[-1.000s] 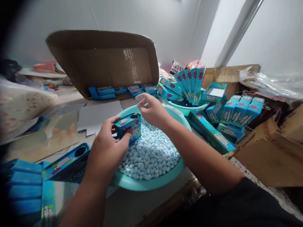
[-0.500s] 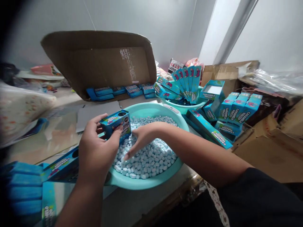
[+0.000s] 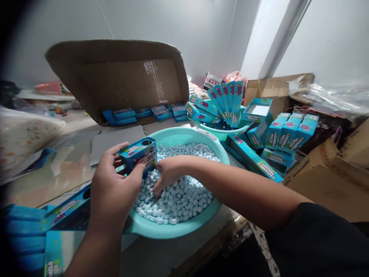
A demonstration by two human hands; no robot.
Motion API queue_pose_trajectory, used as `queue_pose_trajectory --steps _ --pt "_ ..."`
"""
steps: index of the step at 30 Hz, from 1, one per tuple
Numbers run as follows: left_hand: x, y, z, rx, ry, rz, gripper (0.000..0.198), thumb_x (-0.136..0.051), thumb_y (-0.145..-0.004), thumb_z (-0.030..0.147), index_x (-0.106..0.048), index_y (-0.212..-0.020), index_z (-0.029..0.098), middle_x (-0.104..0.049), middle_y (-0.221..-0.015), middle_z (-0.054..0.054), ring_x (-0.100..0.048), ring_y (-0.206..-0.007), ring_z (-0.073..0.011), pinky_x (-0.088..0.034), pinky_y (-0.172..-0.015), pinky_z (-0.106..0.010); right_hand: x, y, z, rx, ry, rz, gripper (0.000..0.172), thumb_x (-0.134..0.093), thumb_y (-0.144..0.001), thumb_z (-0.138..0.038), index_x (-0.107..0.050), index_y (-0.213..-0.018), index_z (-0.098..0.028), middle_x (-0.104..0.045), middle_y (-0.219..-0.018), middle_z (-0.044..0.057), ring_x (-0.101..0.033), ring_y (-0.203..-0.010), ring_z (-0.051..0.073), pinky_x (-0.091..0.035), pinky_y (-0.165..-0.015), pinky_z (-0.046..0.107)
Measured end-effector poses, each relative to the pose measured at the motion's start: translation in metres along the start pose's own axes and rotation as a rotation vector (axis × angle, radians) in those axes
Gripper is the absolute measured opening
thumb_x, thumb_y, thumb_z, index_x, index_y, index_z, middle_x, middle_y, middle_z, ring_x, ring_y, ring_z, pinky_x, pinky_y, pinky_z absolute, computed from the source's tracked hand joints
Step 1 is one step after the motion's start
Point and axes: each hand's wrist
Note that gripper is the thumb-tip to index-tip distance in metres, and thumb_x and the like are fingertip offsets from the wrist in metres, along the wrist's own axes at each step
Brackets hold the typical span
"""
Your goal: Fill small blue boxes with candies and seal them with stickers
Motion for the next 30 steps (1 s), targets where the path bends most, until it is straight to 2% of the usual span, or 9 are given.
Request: queue_pose_trajectory --steps 3,6,9,15,19,21,24,30 --pt "0.000 0.000 0.000 -0.003 -0.014 0.012 0.051 -0.065 -0.083 0.045 -0.054 -0.130 0.028 -0.062 -0.119 -0.008 -0.061 -0.109 -0.0267 -0.052 -0.096 -0.042 -0.004 -0.003 0.004 0.026 0.103 0.049 0.049 -0.077 -0.062 -0.043 -0.071 -0.104 -0.017 -0.071 -0.078 0.005 -0.063 -0.066 0.021 -0.045 -0.054 0.027" --pt "0.000 0.001 0.000 0.007 -0.015 0.011 0.051 -0.065 -0.083 0.045 -0.053 -0.130 0.029 -0.063 -0.118 -0.007 -0.062 -0.107 -0.0267 -0.053 -0.092 -0.041 -0.001 -0.003 0.007 -0.017 0.205 0.117 0.036 -0.073 -0.064 -0.043 -0.072 -0.089 -0.018 -0.069 -0.073 0.007 -0.060 -0.063 0.021 -0.041 -0.051 0.028" --pt "0.001 0.002 0.000 0.021 -0.008 -0.004 0.050 -0.065 -0.084 0.044 -0.053 -0.130 0.030 -0.063 -0.116 -0.007 -0.064 -0.102 -0.0258 -0.054 -0.088 -0.040 0.010 0.001 0.009 -0.078 0.209 0.249 0.022 -0.071 -0.065 -0.038 -0.069 -0.075 -0.019 -0.065 -0.066 0.006 -0.056 -0.058 0.019 -0.036 -0.049 0.028" --pt "0.000 0.002 0.002 -0.010 -0.004 -0.008 0.048 -0.066 -0.082 0.041 -0.056 -0.128 0.030 -0.065 -0.112 -0.007 -0.065 -0.099 -0.0249 -0.055 -0.087 -0.040 0.031 0.013 0.018 -0.077 -0.089 0.540 0.012 -0.067 -0.067 -0.030 -0.066 -0.068 -0.018 -0.052 -0.053 -0.002 -0.044 -0.049 0.012 -0.030 -0.047 0.026" --pt "-0.001 0.001 0.003 -0.009 0.011 -0.043 0.047 -0.068 -0.080 0.039 -0.058 -0.125 0.029 -0.066 -0.109 -0.007 -0.065 -0.100 -0.0252 -0.056 -0.078 -0.035 0.039 0.012 0.026 -0.033 -0.338 0.714 0.012 -0.068 -0.069 -0.028 -0.066 -0.074 -0.017 -0.049 -0.053 -0.003 -0.043 -0.048 0.011 -0.031 -0.046 0.025" --pt "0.000 0.001 0.004 -0.004 0.025 -0.082 0.047 -0.069 -0.080 0.039 -0.059 -0.125 0.029 -0.067 -0.109 -0.006 -0.065 -0.099 -0.0246 -0.055 -0.072 -0.033 0.040 0.009 0.027 0.024 -0.533 0.773 0.014 -0.068 -0.072 -0.029 -0.064 -0.077 -0.017 -0.049 -0.053 -0.003 -0.043 -0.046 0.010 -0.032 -0.044 0.024" --pt "-0.001 0.003 0.003 -0.045 0.046 -0.124 0.046 -0.070 -0.080 0.038 -0.059 -0.125 0.031 -0.068 -0.110 -0.004 -0.065 -0.101 -0.0234 -0.054 -0.076 -0.033 0.041 0.004 0.024 0.160 -0.771 0.854 0.019 -0.068 -0.075 -0.034 -0.058 -0.079 -0.019 -0.051 -0.059 -0.002 -0.042 -0.045 0.009 -0.028 -0.041 0.023" --pt "-0.004 0.004 0.001 -0.179 0.089 -0.238 0.041 -0.067 -0.083 0.033 -0.059 -0.123 0.030 -0.068 -0.114 -0.003 -0.064 -0.102 -0.0212 -0.054 -0.076 -0.032 0.038 0.001 0.011 0.306 -1.095 0.881 0.024 -0.070 -0.077 -0.038 -0.052 -0.083 -0.023 -0.050 -0.067 -0.004 -0.041 -0.048 0.008 -0.025 -0.040 0.023"
Point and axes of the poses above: each hand's wrist, its own y-axis away from the middle knuckle, its own x-axis out of the back of the hand, z = x × y
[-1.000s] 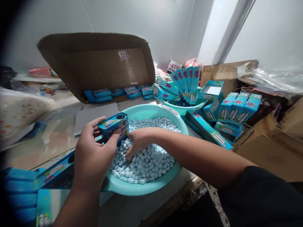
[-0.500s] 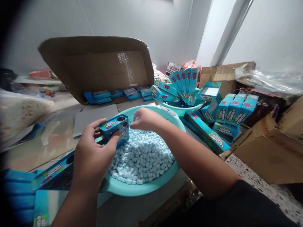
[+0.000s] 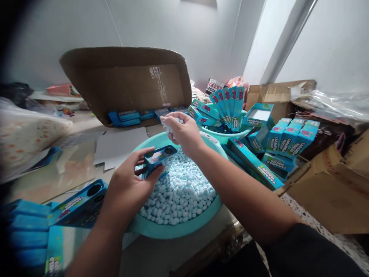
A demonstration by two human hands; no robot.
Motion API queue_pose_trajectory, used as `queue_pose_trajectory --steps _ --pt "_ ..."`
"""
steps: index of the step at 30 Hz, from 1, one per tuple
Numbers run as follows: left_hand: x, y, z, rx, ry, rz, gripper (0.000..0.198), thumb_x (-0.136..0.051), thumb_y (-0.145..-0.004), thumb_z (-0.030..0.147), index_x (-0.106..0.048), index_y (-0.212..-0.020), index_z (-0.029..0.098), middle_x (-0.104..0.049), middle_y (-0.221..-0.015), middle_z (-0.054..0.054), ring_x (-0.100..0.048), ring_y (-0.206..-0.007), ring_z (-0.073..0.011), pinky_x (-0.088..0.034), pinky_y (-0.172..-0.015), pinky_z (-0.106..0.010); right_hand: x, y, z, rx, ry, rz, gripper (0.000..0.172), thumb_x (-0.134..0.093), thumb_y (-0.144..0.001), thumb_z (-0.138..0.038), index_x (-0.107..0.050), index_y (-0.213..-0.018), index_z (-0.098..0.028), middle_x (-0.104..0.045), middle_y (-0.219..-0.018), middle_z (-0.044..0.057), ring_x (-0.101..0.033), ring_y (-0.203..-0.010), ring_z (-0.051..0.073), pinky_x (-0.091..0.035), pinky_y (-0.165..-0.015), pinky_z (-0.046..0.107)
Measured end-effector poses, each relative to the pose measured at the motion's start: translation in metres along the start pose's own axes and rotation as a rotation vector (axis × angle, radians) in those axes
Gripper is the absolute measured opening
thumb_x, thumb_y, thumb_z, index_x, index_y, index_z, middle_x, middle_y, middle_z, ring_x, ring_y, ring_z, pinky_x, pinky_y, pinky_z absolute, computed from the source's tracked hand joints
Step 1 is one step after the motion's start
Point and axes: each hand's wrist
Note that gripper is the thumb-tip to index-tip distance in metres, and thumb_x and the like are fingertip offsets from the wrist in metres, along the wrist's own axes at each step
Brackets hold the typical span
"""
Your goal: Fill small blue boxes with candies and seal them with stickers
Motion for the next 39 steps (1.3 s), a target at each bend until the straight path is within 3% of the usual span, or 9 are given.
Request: queue_pose_trajectory --steps 8,12,19,26,31,39 --pt "0.000 0.000 -0.002 -0.045 0.015 -0.092 0.043 -0.065 -0.085 0.032 -0.056 -0.127 0.030 -0.066 -0.122 -0.003 -0.063 -0.105 -0.0210 -0.053 -0.080 -0.033 -0.010 0.002 0.003 -0.053 -0.236 0.006 0.021 -0.069 -0.076 -0.031 -0.050 -0.082 -0.023 -0.052 -0.068 -0.004 -0.042 -0.050 0.007 -0.024 -0.042 0.022" --pt "-0.001 0.000 -0.005 -0.071 0.022 -0.096 0.043 -0.065 -0.086 0.032 -0.054 -0.128 0.030 -0.065 -0.124 -0.003 -0.062 -0.108 -0.0217 -0.052 -0.086 -0.037 -0.012 0.002 0.006 -0.001 -0.263 0.024 0.020 -0.069 -0.074 -0.031 -0.052 -0.078 -0.021 -0.053 -0.067 -0.004 -0.043 -0.050 0.007 -0.025 -0.042 0.021" --pt "-0.001 0.000 -0.005 -0.030 0.013 -0.102 0.045 -0.066 -0.085 0.033 -0.054 -0.128 0.034 -0.065 -0.122 -0.001 -0.063 -0.104 -0.0215 -0.052 -0.075 -0.034 -0.009 0.002 0.008 -0.032 -0.255 0.008 0.021 -0.069 -0.073 -0.033 -0.052 -0.078 -0.022 -0.053 -0.067 -0.004 -0.048 -0.053 0.008 -0.033 -0.045 0.022" --pt "-0.002 0.000 -0.004 -0.073 -0.002 -0.093 0.044 -0.064 -0.086 0.033 -0.053 -0.129 0.030 -0.064 -0.124 -0.003 -0.061 -0.108 -0.0218 -0.051 -0.089 -0.039 -0.008 0.002 0.008 -0.047 -0.265 0.005 0.022 -0.068 -0.069 -0.032 -0.052 -0.078 -0.021 -0.054 -0.067 -0.003 -0.052 -0.057 0.010 -0.039 -0.050 0.022" --pt "-0.001 0.000 -0.003 -0.034 -0.009 -0.109 0.044 -0.065 -0.085 0.033 -0.053 -0.128 0.032 -0.064 -0.122 -0.002 -0.063 -0.102 -0.0213 -0.052 -0.081 -0.037 -0.007 0.002 0.006 -0.116 -0.291 0.012 0.023 -0.067 -0.068 -0.033 -0.052 -0.082 -0.022 -0.056 -0.070 -0.004 -0.054 -0.060 0.010 -0.046 -0.058 0.024" --pt "-0.003 0.000 -0.005 -0.029 0.010 -0.108 0.044 -0.065 -0.084 0.031 -0.053 -0.127 0.033 -0.066 -0.118 -0.001 -0.062 -0.106 -0.0215 -0.052 -0.081 -0.037 -0.005 0.002 0.006 -0.144 -0.378 0.016 0.023 -0.064 -0.071 -0.035 -0.055 -0.088 -0.021 -0.058 -0.068 -0.003 -0.054 -0.057 0.010 -0.044 -0.056 0.024"
Point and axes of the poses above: each hand's wrist, its own y-axis away from the middle knuckle, its own x-axis out of the back of the hand, z = x × y
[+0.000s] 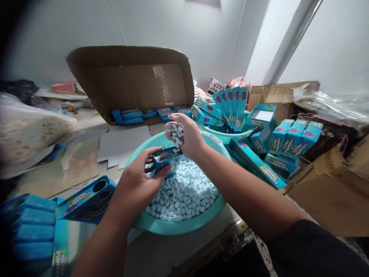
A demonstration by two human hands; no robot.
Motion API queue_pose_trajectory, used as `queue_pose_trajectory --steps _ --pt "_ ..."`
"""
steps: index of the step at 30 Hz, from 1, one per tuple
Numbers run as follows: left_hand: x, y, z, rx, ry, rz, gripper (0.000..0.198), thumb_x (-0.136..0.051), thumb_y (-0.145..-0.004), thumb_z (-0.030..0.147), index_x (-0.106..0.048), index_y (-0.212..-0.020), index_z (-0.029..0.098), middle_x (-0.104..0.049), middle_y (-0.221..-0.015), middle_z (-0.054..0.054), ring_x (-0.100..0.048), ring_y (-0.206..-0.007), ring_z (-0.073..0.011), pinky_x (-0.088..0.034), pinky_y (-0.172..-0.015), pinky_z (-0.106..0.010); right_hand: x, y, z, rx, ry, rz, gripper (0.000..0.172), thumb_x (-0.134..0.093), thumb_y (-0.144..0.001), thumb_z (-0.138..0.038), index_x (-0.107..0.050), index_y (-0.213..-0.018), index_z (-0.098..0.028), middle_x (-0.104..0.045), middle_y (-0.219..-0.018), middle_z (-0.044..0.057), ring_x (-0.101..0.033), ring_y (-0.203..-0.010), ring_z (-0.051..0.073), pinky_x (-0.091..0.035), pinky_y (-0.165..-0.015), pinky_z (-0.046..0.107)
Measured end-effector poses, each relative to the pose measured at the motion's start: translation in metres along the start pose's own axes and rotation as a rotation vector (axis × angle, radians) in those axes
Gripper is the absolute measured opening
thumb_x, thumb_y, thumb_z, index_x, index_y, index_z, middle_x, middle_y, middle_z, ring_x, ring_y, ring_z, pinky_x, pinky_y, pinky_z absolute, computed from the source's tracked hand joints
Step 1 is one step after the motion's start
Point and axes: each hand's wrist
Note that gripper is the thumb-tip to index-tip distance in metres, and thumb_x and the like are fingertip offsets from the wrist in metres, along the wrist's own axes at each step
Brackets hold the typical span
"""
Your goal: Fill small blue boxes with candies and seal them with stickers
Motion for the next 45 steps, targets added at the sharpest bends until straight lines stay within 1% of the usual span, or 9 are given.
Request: queue_pose_trajectory --steps 11,18,21,25,29,35,38,41,45 --pt "0.001 0.001 0.002 0.007 -0.010 0.008 0.044 -0.064 -0.085 0.033 -0.054 -0.127 0.032 -0.066 -0.117 -0.003 -0.062 -0.101 -0.0221 -0.052 -0.084 -0.041 -0.001 0.003 -0.002 0.031 0.038 -0.101 0.018 -0.055 -0.084 -0.035 -0.054 -0.094 -0.020 -0.064 -0.066 -0.001 -0.057 -0.054 0.012 -0.046 -0.056 0.025" --pt "0.001 0.000 0.001 0.048 -0.001 0.060 0.043 -0.065 -0.084 0.035 -0.057 -0.126 0.030 -0.067 -0.113 -0.005 -0.064 -0.099 -0.0235 -0.053 -0.074 -0.037 -0.001 0.007 -0.001 0.155 0.210 -0.152 0.032 -0.050 -0.090 -0.049 -0.054 -0.110 -0.024 -0.066 -0.072 0.000 -0.062 -0.059 0.015 -0.050 -0.062 0.029" --pt "0.002 -0.001 0.001 0.090 0.013 0.118 0.043 -0.067 -0.083 0.037 -0.058 -0.125 0.030 -0.068 -0.111 -0.006 -0.064 -0.099 -0.0243 -0.055 -0.076 -0.038 -0.001 0.007 0.002 0.218 0.349 -0.175 0.031 -0.053 -0.090 -0.049 -0.059 -0.107 -0.025 -0.067 -0.076 0.000 -0.065 -0.069 0.015 -0.050 -0.071 0.031" --pt "0.003 -0.001 0.000 0.125 0.006 0.244 0.045 -0.068 -0.082 0.039 -0.058 -0.125 0.029 -0.067 -0.112 -0.007 -0.063 -0.103 -0.0261 -0.055 -0.085 -0.043 0.000 0.009 0.009 0.324 0.646 -0.230 0.024 -0.059 -0.089 -0.044 -0.065 -0.098 -0.022 -0.069 -0.095 0.003 -0.064 -0.090 0.017 -0.049 -0.083 0.031" --pt "0.004 0.000 0.000 0.143 -0.009 0.292 0.043 -0.067 -0.083 0.037 -0.058 -0.124 0.029 -0.066 -0.114 -0.007 -0.063 -0.106 -0.0270 -0.053 -0.091 -0.045 0.002 0.011 0.012 0.410 0.946 -0.335 0.022 -0.063 -0.088 -0.040 -0.070 -0.094 -0.020 -0.068 -0.101 0.005 -0.061 -0.098 0.019 -0.047 -0.086 0.031" --pt "0.004 0.000 0.001 0.169 -0.029 0.297 0.043 -0.066 -0.082 0.035 -0.058 -0.124 0.029 -0.066 -0.113 -0.008 -0.063 -0.106 -0.0284 -0.054 -0.091 -0.047 0.006 0.007 0.010 0.403 1.020 -0.229 0.011 -0.062 -0.082 -0.023 -0.070 -0.080 -0.016 -0.068 -0.084 0.003 -0.062 -0.077 0.016 -0.047 -0.071 0.028" --pt "0.003 0.001 0.001 0.159 -0.035 0.305 0.043 -0.067 -0.082 0.035 -0.058 -0.124 0.028 -0.066 -0.112 -0.008 -0.063 -0.106 -0.0282 -0.054 -0.091 -0.046 0.009 0.004 0.009 0.403 1.049 -0.162 0.016 -0.058 -0.077 -0.015 -0.070 -0.088 -0.016 -0.065 -0.078 0.001 -0.057 -0.065 0.014 -0.044 -0.062 0.027" --pt "0.003 0.001 0.001 0.146 -0.036 0.315 0.043 -0.067 -0.082 0.036 -0.058 -0.123 0.027 -0.065 -0.112 -0.009 -0.063 -0.106 -0.0287 -0.054 -0.091 -0.047 0.010 0.005 0.008 0.413 1.044 -0.095 0.021 -0.058 -0.079 -0.017 -0.069 -0.096 -0.017 -0.063 -0.080 0.001 -0.054 -0.062 0.013 -0.042 -0.059 0.026" --pt "0.003 0.001 0.001 0.134 -0.048 0.295 0.042 -0.065 -0.084 0.036 -0.057 -0.125 0.028 -0.066 -0.112 -0.008 -0.063 -0.107 -0.0287 -0.054 -0.092 -0.047 0.009 0.007 0.009 0.389 1.004 -0.128 0.022 -0.062 -0.085 -0.035 -0.069 -0.096 -0.017 -0.065 -0.084 0.003 -0.057 -0.069 0.015 -0.044 -0.064 0.028"
Point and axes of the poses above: each hand's wrist, its own y-axis away from the middle knuckle, its own x-axis out of the back of the hand, z = x × y
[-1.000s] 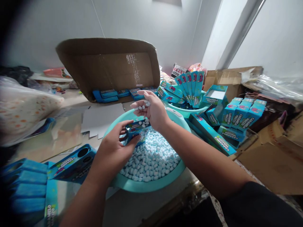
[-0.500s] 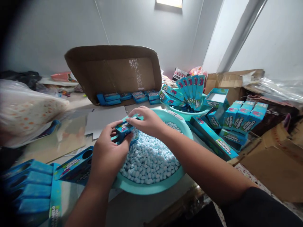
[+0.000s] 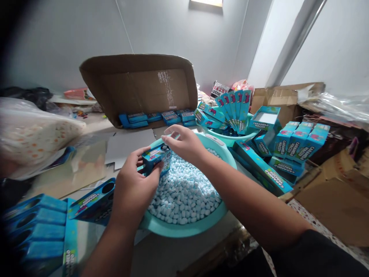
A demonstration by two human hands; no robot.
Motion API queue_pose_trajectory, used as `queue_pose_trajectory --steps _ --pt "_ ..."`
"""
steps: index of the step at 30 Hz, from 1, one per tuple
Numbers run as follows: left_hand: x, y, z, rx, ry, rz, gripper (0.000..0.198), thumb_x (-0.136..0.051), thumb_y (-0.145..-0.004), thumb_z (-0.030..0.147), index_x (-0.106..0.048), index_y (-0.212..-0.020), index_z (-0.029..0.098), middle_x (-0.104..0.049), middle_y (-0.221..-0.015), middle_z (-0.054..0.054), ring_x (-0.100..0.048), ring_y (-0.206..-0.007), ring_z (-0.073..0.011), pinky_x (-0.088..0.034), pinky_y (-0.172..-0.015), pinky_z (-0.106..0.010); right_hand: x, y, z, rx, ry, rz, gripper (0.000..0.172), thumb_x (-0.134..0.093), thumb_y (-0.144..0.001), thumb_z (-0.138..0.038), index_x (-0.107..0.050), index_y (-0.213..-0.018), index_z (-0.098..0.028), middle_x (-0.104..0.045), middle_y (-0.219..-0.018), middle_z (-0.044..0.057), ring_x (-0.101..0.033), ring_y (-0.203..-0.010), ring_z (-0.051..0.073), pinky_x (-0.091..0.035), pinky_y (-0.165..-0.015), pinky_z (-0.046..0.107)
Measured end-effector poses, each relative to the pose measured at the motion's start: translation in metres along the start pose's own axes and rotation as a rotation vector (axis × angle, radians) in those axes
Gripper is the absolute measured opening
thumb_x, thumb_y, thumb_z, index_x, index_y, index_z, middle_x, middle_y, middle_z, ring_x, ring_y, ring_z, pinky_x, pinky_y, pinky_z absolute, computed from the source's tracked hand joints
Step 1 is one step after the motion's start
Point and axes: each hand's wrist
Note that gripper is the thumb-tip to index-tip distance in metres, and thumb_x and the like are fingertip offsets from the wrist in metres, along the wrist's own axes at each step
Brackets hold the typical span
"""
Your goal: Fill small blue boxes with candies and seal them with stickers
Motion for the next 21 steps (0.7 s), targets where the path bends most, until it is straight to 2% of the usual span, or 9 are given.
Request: queue_pose_trajectory --steps 3,9,11,15,17,21 --pt "0.000 0.000 0.000 0.002 -0.001 -0.002 0.042 -0.065 -0.083 0.035 -0.057 -0.125 0.028 -0.066 -0.112 -0.008 -0.063 -0.106 -0.0288 -0.054 -0.092 -0.047 -0.002 0.001 0.003 -0.020 0.018 -0.038 0.031 -0.069 -0.081 -0.043 -0.069 -0.099 -0.018 -0.066 -0.087 0.004 -0.058 -0.070 0.016 -0.044 -0.064 0.028" --pt "0.000 -0.001 0.000 0.006 -0.001 0.003 0.044 -0.067 -0.082 0.035 -0.058 -0.124 0.028 -0.066 -0.112 -0.008 -0.063 -0.107 -0.0291 -0.054 -0.092 -0.048 -0.003 -0.001 0.009 -0.028 0.065 0.030 0.022 -0.056 -0.084 -0.024 -0.066 -0.103 -0.021 -0.064 -0.088 0.002 -0.055 -0.068 0.015 -0.041 -0.062 0.027" --pt "0.001 -0.001 0.000 0.022 0.002 0.014 0.044 -0.068 -0.082 0.036 -0.058 -0.124 0.028 -0.066 -0.112 -0.008 -0.063 -0.106 -0.0287 -0.054 -0.091 -0.047 -0.003 -0.001 0.007 -0.035 0.073 0.029 0.021 -0.055 -0.086 -0.026 -0.066 -0.103 -0.020 -0.064 -0.088 0.002 -0.055 -0.069 0.016 -0.041 -0.063 0.028" --pt "0.001 -0.001 -0.001 0.020 0.000 -0.001 0.043 -0.066 -0.083 0.037 -0.058 -0.125 0.028 -0.066 -0.112 -0.008 -0.063 -0.105 -0.0281 -0.053 -0.093 -0.047 -0.007 0.002 0.003 -0.011 0.066 -0.070 0.025 -0.059 -0.086 -0.036 -0.065 -0.104 -0.020 -0.064 -0.085 0.002 -0.054 -0.066 0.015 -0.040 -0.061 0.027" --pt "0.000 -0.001 -0.002 0.000 0.002 -0.005 0.043 -0.066 -0.083 0.037 -0.057 -0.125 0.028 -0.067 -0.111 -0.008 -0.064 -0.104 -0.0279 -0.053 -0.093 -0.047 -0.010 0.003 0.004 0.004 0.056 -0.087 0.021 -0.056 -0.088 -0.031 -0.064 -0.103 -0.020 -0.063 -0.083 0.001 -0.052 -0.064 0.014 -0.038 -0.060 0.026" --pt "-0.001 -0.001 -0.003 -0.012 0.000 0.010 0.043 -0.065 -0.084 0.038 -0.057 -0.125 0.029 -0.067 -0.109 -0.008 -0.065 -0.103 -0.0278 -0.055 -0.088 -0.045 -0.012 0.001 0.011 -0.019 0.009 -0.030 0.022 -0.046 -0.092 -0.025 -0.064 -0.105 -0.022 -0.063 -0.081 0.000 -0.055 -0.070 0.015 -0.040 -0.062 0.026"
Point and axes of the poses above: each hand's wrist, its own y-axis away from the middle knuckle, its own x-axis out of the back of the hand, z = x × y
